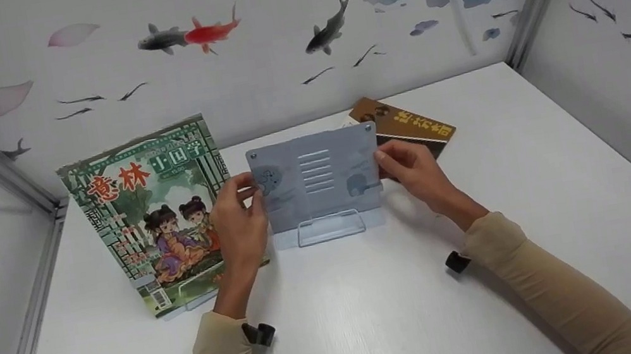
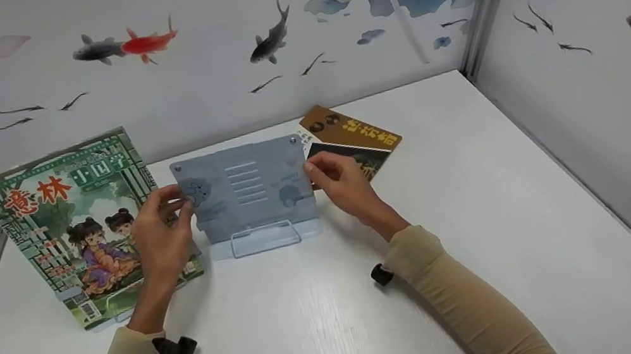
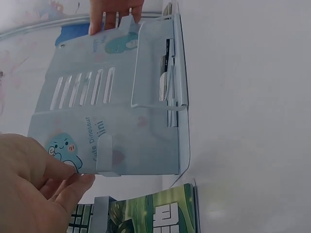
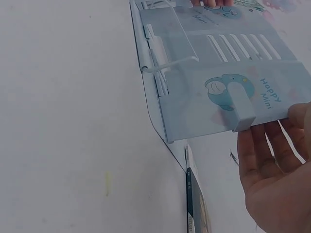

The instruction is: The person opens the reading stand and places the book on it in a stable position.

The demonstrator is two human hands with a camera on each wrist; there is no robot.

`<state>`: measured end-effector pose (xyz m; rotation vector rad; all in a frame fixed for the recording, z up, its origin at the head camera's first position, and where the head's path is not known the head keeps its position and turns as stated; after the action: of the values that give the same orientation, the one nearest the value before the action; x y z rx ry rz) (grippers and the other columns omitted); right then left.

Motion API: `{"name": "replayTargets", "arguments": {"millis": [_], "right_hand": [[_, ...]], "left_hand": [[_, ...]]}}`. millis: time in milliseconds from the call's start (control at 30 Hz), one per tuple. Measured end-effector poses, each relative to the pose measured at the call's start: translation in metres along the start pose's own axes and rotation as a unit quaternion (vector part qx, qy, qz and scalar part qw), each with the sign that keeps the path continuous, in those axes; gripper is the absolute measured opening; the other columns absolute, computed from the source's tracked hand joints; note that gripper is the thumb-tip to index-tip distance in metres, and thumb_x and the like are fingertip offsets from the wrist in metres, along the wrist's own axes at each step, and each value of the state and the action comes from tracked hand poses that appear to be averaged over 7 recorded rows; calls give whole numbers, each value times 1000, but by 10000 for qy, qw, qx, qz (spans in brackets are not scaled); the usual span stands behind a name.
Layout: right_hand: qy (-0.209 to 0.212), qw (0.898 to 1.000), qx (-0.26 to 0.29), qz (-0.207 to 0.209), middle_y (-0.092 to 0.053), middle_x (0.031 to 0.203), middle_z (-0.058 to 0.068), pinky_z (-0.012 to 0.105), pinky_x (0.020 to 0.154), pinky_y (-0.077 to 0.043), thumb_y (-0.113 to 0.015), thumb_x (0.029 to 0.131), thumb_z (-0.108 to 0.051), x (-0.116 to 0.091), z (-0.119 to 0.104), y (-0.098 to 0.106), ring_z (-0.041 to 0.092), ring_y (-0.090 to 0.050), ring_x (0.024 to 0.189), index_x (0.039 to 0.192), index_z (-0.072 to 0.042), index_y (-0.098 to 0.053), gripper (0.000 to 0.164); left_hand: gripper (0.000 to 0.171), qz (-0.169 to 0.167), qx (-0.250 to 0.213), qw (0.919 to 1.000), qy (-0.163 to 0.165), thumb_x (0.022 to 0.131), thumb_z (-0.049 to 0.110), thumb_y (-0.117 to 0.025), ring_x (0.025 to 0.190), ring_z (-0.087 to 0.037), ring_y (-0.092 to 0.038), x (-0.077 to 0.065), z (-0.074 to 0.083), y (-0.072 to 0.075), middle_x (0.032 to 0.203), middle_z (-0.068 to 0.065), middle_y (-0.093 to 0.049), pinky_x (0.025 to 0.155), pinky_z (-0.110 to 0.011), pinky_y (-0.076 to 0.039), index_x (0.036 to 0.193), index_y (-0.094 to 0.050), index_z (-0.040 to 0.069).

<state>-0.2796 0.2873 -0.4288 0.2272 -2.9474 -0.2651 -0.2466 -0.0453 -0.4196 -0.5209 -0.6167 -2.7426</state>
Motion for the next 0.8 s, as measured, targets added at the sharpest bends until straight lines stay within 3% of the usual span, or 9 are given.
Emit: {"name": "replayTargets", "arguments": {"millis": [267, 433, 633, 800], "right_hand": [[808, 9960, 95, -367, -78, 109, 11, 35, 92, -66, -63, 111, -21, -3, -3, 0, 27, -76, 99, 119, -3, -77, 25], [763, 9913, 363, -1013, -78, 106, 5, 36, 88, -68, -65, 108, -13, -4, -1, 7, 23, -76, 99, 113, 1, -79, 20], [710, 9713, 893, -2085, -82, 105, 0, 33, 87, -67, -76, 101, -14, -5, -4, 11, 15, -77, 89, 109, -11, -85, 12], [561, 9675, 836, -2320, -81, 109, 0, 30, 86, -66, -81, 96, -11, -10, -10, 7, 12, -75, 90, 111, -15, -84, 16]], "left_hand": [[30, 147, 56, 9998, -78, 102, -3, -71, 114, -25, -78, 6, -2, 0, 126, -11, -74, 96, -40, -66, 130, -69, 6], [30, 144, 18, 9998, -149, 102, -4, -70, 119, -26, -77, 8, -2, -4, 127, -13, -73, 98, -37, -65, 131, -69, 5], [31, -40, -400, 9990, -194, 104, 0, -69, 123, -27, -75, 10, -3, -10, 131, -14, -70, 99, -36, -64, 134, -66, 4], [35, -282, -946, 9950, -141, 109, 17, -66, 128, -26, -71, 11, -2, -15, 137, -10, -67, 105, -35, -61, 142, -62, 10]]}}
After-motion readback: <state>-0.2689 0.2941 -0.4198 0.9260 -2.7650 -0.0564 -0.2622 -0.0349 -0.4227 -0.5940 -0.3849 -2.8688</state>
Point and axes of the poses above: each hand's wrist, its own x-axis towards the middle knuckle, its own y-axis out of the back of the hand, z = x × y, the point moved 1 cm from there along x, towards the middle knuckle
